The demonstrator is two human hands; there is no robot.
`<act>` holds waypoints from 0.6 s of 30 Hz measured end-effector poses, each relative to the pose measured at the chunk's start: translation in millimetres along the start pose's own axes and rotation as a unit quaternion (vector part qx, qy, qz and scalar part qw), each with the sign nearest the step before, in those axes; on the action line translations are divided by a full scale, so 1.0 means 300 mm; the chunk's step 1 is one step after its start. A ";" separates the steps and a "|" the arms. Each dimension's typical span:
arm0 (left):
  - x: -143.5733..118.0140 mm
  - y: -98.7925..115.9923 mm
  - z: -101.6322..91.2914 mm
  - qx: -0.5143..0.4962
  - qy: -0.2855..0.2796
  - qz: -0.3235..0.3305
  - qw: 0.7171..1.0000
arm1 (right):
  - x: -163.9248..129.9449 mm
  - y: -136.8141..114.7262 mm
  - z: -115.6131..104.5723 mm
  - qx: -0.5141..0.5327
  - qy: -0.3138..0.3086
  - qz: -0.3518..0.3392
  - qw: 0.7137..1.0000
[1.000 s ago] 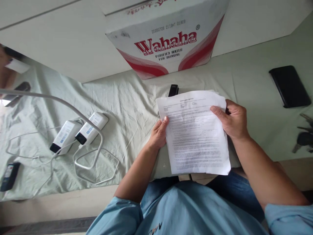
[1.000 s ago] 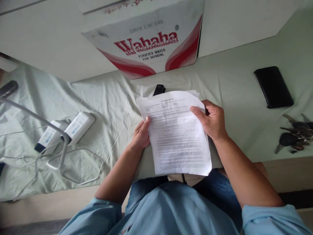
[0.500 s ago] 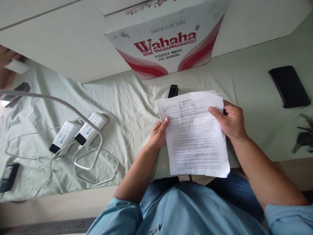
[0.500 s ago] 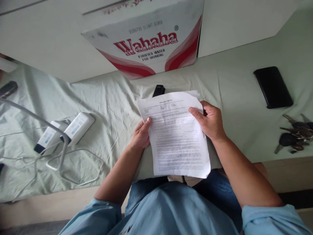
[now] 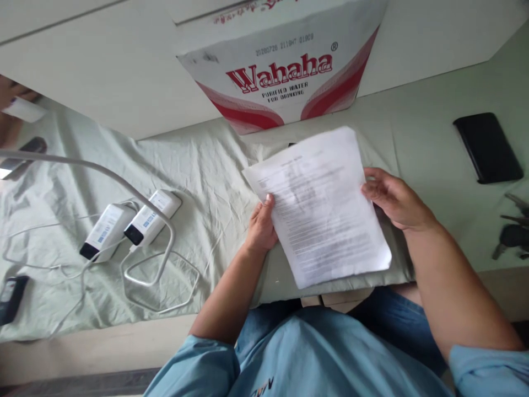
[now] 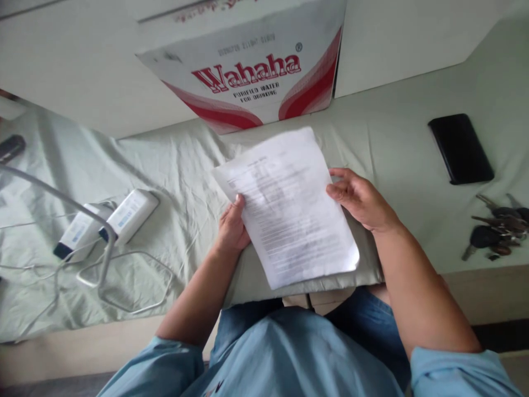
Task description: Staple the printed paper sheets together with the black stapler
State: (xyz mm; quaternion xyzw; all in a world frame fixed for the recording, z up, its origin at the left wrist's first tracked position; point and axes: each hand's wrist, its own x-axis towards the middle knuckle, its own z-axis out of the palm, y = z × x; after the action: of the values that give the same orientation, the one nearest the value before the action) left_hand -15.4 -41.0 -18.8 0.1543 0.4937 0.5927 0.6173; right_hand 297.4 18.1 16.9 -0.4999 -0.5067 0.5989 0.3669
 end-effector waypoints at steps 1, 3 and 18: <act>0.013 0.002 -0.010 -0.011 0.016 0.019 1.000 | -0.008 -0.013 -0.004 0.017 -0.037 0.031 0.999; 0.039 0.012 -0.032 -0.022 0.029 0.053 0.998 | -0.019 -0.035 -0.003 0.041 -0.084 0.067 0.993; 0.031 0.139 -0.073 0.036 -0.037 0.202 0.978 | -0.071 -0.040 0.016 -0.126 0.118 -0.208 0.963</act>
State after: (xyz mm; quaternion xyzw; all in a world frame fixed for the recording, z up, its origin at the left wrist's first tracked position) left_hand -58.8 -31.0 -0.7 0.2946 0.4500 0.6810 0.4969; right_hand 297.0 -0.6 33.4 -0.4930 -0.6238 0.3773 0.4749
